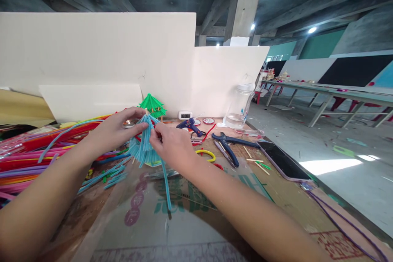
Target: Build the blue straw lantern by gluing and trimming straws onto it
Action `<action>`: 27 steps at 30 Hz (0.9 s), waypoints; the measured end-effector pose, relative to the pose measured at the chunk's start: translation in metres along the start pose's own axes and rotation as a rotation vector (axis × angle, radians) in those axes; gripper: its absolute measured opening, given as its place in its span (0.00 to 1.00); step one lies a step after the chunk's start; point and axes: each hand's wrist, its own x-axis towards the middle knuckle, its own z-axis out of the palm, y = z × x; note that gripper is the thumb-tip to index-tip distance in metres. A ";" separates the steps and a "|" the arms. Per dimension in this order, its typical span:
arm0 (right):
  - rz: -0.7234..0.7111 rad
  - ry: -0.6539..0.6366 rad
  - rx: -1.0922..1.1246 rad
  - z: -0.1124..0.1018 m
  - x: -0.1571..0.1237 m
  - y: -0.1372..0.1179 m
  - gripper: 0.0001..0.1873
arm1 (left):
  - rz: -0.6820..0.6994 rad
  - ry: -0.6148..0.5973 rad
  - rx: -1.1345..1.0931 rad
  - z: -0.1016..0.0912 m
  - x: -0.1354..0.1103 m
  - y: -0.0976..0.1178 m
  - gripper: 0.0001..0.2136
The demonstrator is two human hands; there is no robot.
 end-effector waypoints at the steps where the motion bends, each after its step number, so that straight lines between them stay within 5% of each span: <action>1: -0.005 0.005 -0.011 0.001 0.000 0.000 0.15 | -0.003 -0.001 -0.002 0.000 0.000 0.000 0.20; 15: -0.117 0.063 -0.087 0.011 -0.008 0.007 0.18 | 0.008 -0.003 -0.012 -0.001 0.000 0.000 0.18; 27: -0.067 0.032 -0.064 0.004 -0.003 0.002 0.15 | 0.000 -0.005 -0.007 -0.001 -0.001 0.002 0.18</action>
